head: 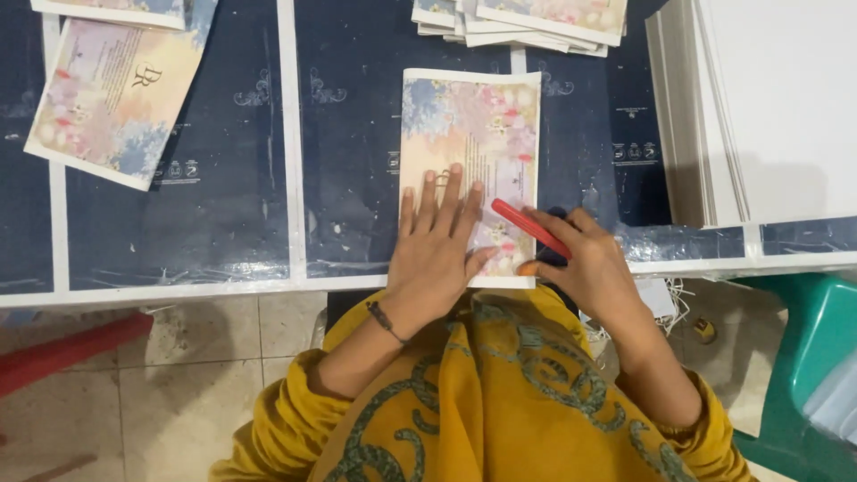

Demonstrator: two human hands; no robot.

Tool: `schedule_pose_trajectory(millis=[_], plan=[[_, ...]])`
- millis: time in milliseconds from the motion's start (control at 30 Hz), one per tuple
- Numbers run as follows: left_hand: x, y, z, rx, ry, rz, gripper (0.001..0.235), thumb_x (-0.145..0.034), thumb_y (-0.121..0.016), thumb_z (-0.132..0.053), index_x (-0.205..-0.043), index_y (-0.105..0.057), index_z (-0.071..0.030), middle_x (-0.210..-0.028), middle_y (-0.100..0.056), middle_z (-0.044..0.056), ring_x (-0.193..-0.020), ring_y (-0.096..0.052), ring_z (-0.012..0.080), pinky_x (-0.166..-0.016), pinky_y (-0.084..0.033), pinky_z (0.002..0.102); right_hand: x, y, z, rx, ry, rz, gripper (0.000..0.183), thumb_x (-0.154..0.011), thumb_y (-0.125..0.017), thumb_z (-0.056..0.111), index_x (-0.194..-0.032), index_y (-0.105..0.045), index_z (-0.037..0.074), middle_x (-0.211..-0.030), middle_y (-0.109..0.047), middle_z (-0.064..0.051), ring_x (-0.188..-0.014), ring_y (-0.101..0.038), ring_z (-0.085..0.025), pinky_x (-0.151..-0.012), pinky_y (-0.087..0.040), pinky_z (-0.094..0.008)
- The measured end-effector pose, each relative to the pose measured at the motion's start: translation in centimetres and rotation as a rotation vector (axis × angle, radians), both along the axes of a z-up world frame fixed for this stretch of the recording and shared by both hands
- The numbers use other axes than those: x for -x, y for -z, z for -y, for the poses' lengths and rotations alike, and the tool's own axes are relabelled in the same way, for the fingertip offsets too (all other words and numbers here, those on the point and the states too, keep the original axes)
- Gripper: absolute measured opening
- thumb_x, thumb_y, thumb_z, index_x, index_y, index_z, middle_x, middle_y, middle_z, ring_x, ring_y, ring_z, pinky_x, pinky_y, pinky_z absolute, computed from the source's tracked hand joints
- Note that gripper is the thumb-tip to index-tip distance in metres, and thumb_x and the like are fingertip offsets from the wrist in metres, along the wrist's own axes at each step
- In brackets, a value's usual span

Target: Folding printed invitation sheets and stacking them neatly on a table.

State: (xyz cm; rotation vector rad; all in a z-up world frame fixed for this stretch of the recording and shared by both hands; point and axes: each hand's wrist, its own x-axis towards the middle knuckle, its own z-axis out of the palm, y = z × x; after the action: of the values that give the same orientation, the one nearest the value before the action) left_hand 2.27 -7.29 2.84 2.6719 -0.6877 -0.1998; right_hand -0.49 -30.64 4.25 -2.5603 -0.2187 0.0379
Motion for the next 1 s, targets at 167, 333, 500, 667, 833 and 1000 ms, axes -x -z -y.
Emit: schedule_pose_trajectory(millis=[167, 333, 500, 667, 833, 1000], plan=[[-0.2, -0.1, 0.1, -0.038, 0.022, -0.028, 0.08, -0.107, -0.039, -0.06, -0.167, -0.021, -0.011, -0.174, -0.007, 0.022, -0.158, -0.004, 0.0504, -0.123, 0.006, 0.066, -0.2, -0.5, -0.1, 0.113, 0.024, -0.152, 0.072, -0.071, -0.092, 0.037, -0.138, -0.071, 0.02, -0.103, -0.068, -0.018, -0.094, -0.071, -0.048, -0.078, -0.057, -0.054], [0.1, -0.2, 0.0, -0.014, 0.035, -0.016, 0.085, -0.104, -0.044, -0.061, -0.167, -0.02, -0.009, -0.173, -0.008, 0.025, -0.157, -0.005, 0.0523, -0.123, 0.003, 0.067, -1.1, 0.0, 2.3, -0.124, 0.01, -0.245, 0.056, -0.086, -0.08, 0.031, -0.139, -0.07, 0.015, -0.101, -0.069, -0.016, -0.068, -0.071, -0.031, -0.062, -0.057, -0.039], [2.3, 1.1, 0.0, 0.247, 0.208, 0.24, 0.058, -0.099, -0.065, -0.036, -0.145, -0.057, -0.001, -0.16, -0.042, 0.026, -0.151, -0.039, 0.041, -0.121, -0.036, 0.057, -3.6, 1.9, 5.2, -0.232, 0.026, 0.068, 0.039, -0.107, -0.056, 0.01, -0.147, -0.061, 0.007, -0.099, -0.057, -0.013, -0.045, -0.059, -0.016, -0.057, -0.053, -0.03], [6.8, 7.0, 1.4, 0.329, 0.5, 0.257, 0.037, -0.092, -0.071, -0.033, -0.117, -0.072, -0.007, -0.124, -0.073, 0.012, -0.123, -0.067, 0.0297, -0.133, -0.027, 0.045, -1.7, -0.3, -6.9, -0.246, 0.185, -0.567, 0.04, -0.096, -0.04, 0.031, -0.122, -0.066, 0.017, -0.121, -0.069, -0.004, -0.111, -0.067, -0.021, -0.102, -0.048, -0.038], [6.0, 6.9, 1.0, 0.458, 0.514, -0.028, 0.042, -0.095, -0.062, -0.013, -0.134, -0.058, 0.003, -0.143, -0.05, 0.025, -0.127, -0.045, 0.0394, -0.104, -0.035, 0.051, -8.9, -7.4, -14.3, -0.275, 0.034, -0.852, 0.035, -0.101, -0.038, 0.039, -0.115, -0.051, 0.01, -0.117, -0.055, -0.009, -0.103, -0.053, -0.023, -0.084, -0.055, -0.034], [5.7, 2.7, -1.5, 0.636, 0.565, -0.141, 0.033, -0.108, -0.054, -0.024, -0.128, -0.067, -0.002, -0.167, -0.04, 0.016, -0.159, -0.037, 0.0352, -0.136, -0.021, 0.055, -20.2, 4.1, -9.1, -0.733, 0.313, -0.39, 0.059, -0.093, -0.074, 0.04, -0.076, -0.023, 0.017, -0.071, -0.018, 0.001, -0.063, -0.016, -0.012, -0.059, -0.016, -0.036]])
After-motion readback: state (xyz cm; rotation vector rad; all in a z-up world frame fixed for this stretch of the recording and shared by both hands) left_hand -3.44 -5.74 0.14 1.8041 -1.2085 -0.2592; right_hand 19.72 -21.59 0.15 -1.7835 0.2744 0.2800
